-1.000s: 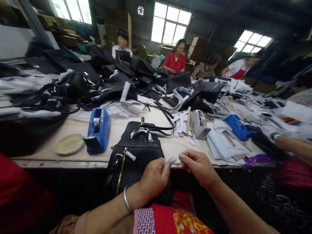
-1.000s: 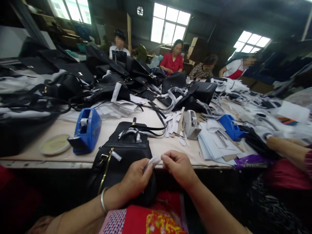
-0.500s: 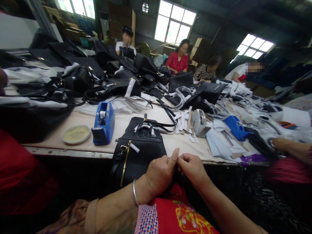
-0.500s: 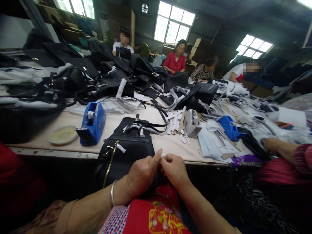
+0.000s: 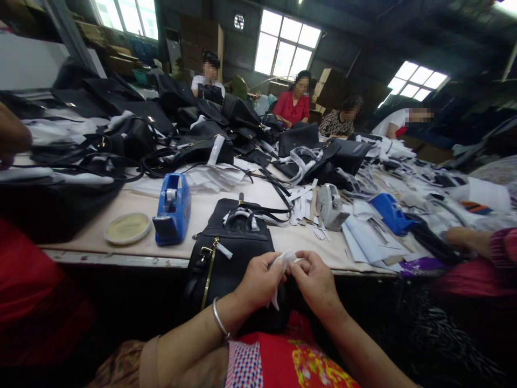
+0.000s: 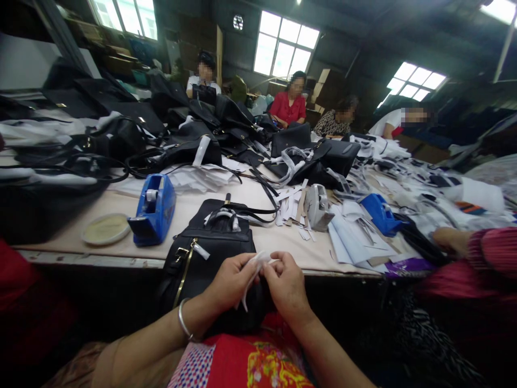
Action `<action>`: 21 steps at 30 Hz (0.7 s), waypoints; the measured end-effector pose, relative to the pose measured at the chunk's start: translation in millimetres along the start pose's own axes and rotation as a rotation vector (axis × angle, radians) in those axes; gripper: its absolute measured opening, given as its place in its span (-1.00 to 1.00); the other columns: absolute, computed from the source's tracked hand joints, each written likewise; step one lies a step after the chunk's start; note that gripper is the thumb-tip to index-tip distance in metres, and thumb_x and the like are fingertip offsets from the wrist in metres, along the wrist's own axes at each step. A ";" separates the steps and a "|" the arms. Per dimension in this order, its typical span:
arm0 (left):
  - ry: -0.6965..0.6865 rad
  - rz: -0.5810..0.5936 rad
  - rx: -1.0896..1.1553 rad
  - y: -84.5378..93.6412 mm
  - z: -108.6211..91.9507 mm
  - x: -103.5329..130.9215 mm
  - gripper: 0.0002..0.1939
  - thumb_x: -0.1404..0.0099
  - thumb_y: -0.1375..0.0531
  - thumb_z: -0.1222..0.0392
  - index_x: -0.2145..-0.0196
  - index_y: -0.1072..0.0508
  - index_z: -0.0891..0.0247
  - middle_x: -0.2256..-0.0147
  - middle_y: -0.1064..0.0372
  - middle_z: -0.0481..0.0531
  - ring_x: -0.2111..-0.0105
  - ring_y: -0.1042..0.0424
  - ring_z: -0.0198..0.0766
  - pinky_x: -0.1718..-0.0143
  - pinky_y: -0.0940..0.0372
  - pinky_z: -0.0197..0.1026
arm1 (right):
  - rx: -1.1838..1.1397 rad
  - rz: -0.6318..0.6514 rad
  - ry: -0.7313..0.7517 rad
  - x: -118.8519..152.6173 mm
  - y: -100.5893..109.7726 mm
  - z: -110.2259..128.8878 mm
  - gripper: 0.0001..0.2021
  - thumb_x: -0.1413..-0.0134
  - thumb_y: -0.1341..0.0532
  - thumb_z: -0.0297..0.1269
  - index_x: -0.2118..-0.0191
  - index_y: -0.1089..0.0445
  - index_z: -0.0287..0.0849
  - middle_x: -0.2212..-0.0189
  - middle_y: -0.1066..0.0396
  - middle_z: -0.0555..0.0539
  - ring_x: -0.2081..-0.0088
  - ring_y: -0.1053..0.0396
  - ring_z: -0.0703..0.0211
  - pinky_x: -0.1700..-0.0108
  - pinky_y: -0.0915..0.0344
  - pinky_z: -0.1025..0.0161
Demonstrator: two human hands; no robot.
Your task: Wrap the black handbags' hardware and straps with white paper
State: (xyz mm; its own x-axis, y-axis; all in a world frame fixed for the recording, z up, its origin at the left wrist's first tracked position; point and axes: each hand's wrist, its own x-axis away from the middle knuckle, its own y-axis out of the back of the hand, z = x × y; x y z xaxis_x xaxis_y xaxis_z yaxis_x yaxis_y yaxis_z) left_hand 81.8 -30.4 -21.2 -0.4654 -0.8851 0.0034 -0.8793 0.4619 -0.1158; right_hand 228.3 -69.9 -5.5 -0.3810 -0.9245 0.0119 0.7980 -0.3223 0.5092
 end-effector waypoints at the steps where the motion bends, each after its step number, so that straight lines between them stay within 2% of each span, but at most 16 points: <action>1: 0.074 0.021 0.113 0.9 1.7 -0.7 -0.69 -0.36 -0.12 0.04 0.23 -0.52 0.34 0.50 -0.37 -0.04 0.59 -0.24 -0.41 0.55 -0.13 -0.36 | -0.042 0.016 -0.002 -2.7 -1.9 -1.7 -0.60 0.00 -0.29 0.03 0.16 -0.36 -0.18 0.56 -0.48 0.00 0.53 -0.41 0.12 0.48 -0.27 0.25; 3: 0.183 0.078 0.340 3.4 5.3 -2.1 -0.65 -0.33 -0.16 -0.03 0.20 -0.48 0.36 0.55 -0.29 -0.10 0.68 -0.08 -0.49 0.66 0.02 -0.38 | -0.140 0.069 -0.017 -7.6 -5.3 -5.5 -0.55 0.01 -0.31 0.09 0.17 -0.37 -0.18 0.59 -0.43 0.03 0.59 -0.33 0.19 0.55 -0.18 0.29; 5: 0.225 0.128 0.523 6.6 7.9 -3.1 -0.63 -0.30 -0.19 -0.06 0.19 -0.44 0.36 0.54 -0.27 -0.11 0.71 -0.04 -0.53 0.69 0.08 -0.39 | -0.246 0.165 -0.041 -11.6 -9.3 -10.2 -0.58 -0.02 -0.29 0.12 0.24 -0.38 -0.17 0.66 -0.31 0.10 0.66 -0.19 0.28 0.60 -0.05 0.33; 8: 0.238 0.185 0.677 11.8 10.2 -4.2 -0.62 -0.28 -0.22 -0.08 0.18 -0.41 0.35 0.50 -0.26 -0.10 0.69 -0.06 -0.54 0.68 0.05 -0.42 | -0.414 0.306 -0.024 -15.7 -17.4 -18.9 -0.60 -0.12 -0.25 0.08 0.46 -0.33 -0.18 0.69 -0.20 0.12 0.64 -0.07 0.36 0.58 0.01 0.35; 11: 0.248 0.242 0.748 16.0 12.9 -5.7 -0.61 -0.29 -0.22 -0.09 0.15 -0.39 0.33 0.49 -0.25 -0.10 0.68 -0.08 -0.55 0.66 0.00 -0.43 | -0.541 0.351 0.021 -18.7 -24.1 -27.9 -0.66 -0.15 -0.27 -0.01 0.43 -0.38 -0.21 0.62 -0.28 0.08 0.59 -0.09 0.37 0.52 -0.02 0.36; 13: 0.249 0.250 0.739 16.7 14.0 -6.6 -0.59 -0.30 -0.21 -0.10 0.13 -0.39 0.32 0.48 -0.25 -0.10 0.68 -0.08 -0.54 0.66 -0.02 -0.42 | -0.554 0.385 0.014 -20.6 -24.0 -32.0 -0.73 -0.15 -0.29 -0.06 0.32 -0.42 -0.20 0.61 -0.27 0.10 0.59 -0.07 0.38 0.53 0.01 0.37; 16: 0.218 0.196 0.622 12.8 10.9 -7.1 -0.56 -0.32 -0.17 -0.14 0.09 -0.40 0.32 0.48 -0.25 -0.10 0.68 -0.09 -0.52 0.67 -0.03 -0.41 | -0.576 0.497 -0.009 -23.1 -16.2 -31.8 -0.74 -0.17 -0.26 -0.08 0.22 -0.44 -0.20 0.58 -0.25 0.10 0.58 -0.04 0.39 0.53 0.04 0.38; 18: 0.171 0.152 0.471 8.1 5.3 -6.5 -0.54 -0.33 -0.15 -0.14 0.07 -0.42 0.33 0.50 -0.25 -0.10 0.67 -0.11 -0.50 0.66 -0.03 -0.40 | -0.594 0.553 -0.024 -24.2 -9.5 -26.8 -0.70 -0.18 -0.23 -0.04 0.24 -0.43 -0.22 0.57 -0.28 0.08 0.59 -0.04 0.39 0.55 0.05 0.37; 21: 0.111 0.158 0.258 3.9 -4.5 -2.9 -0.50 -0.35 -0.12 -0.15 0.00 -0.43 0.34 0.49 -0.29 -0.07 0.62 -0.19 -0.45 0.62 -0.09 -0.38 | -0.510 0.496 -0.038 -24.6 -2.8 -15.4 -0.67 -0.16 -0.26 -0.01 0.36 -0.40 -0.22 0.64 -0.29 0.07 0.62 -0.10 0.37 0.59 0.02 0.37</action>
State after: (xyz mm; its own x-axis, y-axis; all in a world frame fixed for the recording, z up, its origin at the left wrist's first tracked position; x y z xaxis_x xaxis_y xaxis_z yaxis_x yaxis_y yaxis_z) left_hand 79.2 -25.8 -17.2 -0.6146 -0.7856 0.0720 -0.7475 0.5508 -0.3712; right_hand 242.6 -49.4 -20.5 0.0755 -0.9820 0.1730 0.9970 0.0714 -0.0299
